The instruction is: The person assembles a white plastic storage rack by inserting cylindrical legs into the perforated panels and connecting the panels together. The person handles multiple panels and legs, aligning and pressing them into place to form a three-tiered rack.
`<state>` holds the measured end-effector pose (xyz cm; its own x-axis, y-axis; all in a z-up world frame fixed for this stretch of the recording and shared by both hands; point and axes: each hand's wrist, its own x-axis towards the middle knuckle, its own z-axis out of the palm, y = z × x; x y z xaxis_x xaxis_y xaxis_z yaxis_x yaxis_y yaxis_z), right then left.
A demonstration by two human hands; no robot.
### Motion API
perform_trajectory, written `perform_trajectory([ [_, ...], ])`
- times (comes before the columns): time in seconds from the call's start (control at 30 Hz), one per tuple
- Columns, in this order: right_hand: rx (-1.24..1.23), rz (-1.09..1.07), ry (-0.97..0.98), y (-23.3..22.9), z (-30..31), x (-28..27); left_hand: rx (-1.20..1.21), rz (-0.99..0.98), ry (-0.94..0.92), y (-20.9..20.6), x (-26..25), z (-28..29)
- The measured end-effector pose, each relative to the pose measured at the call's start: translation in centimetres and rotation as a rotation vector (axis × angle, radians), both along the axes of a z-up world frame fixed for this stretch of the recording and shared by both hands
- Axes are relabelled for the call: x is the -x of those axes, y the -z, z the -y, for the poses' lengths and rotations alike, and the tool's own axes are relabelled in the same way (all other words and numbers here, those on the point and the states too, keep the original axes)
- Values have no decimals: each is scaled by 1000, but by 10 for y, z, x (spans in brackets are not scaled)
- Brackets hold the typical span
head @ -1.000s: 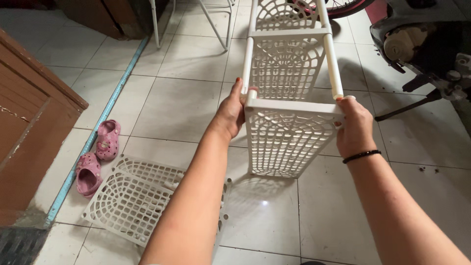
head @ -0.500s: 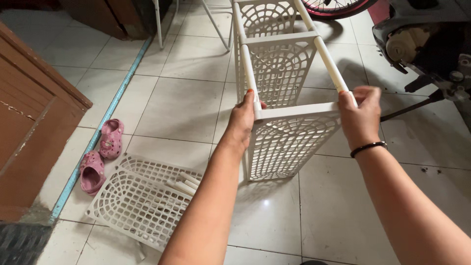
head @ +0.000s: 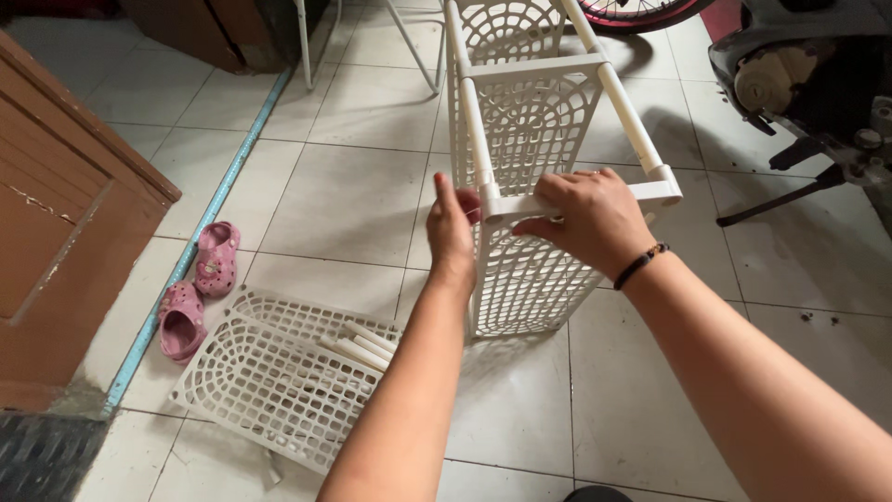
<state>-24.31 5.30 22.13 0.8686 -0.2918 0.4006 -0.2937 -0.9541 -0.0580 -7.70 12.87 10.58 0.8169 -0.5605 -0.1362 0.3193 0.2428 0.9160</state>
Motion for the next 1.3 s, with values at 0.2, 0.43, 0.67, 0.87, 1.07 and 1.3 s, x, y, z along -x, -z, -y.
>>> perform_trajectory([
  [0.2,-170,179,127,-25,19,-8,-545,-36,-145,25,3,-41],
  [0.43,-736,584,358,-64,64,27,-746,-144,-199,90,-3,-64],
  [0.67,-1117,825,510,-16,131,111,-479,-107,-242,90,-24,-58],
  [0.87,-1435,981,622,70,140,156,220,-459,82,78,-46,-31],
  [1.07,-1499,1045,702,113,129,166,565,-528,44,81,-53,-6],
  [1.3,-1029,934,821,124,157,174,490,-508,195,67,-35,-8],
])
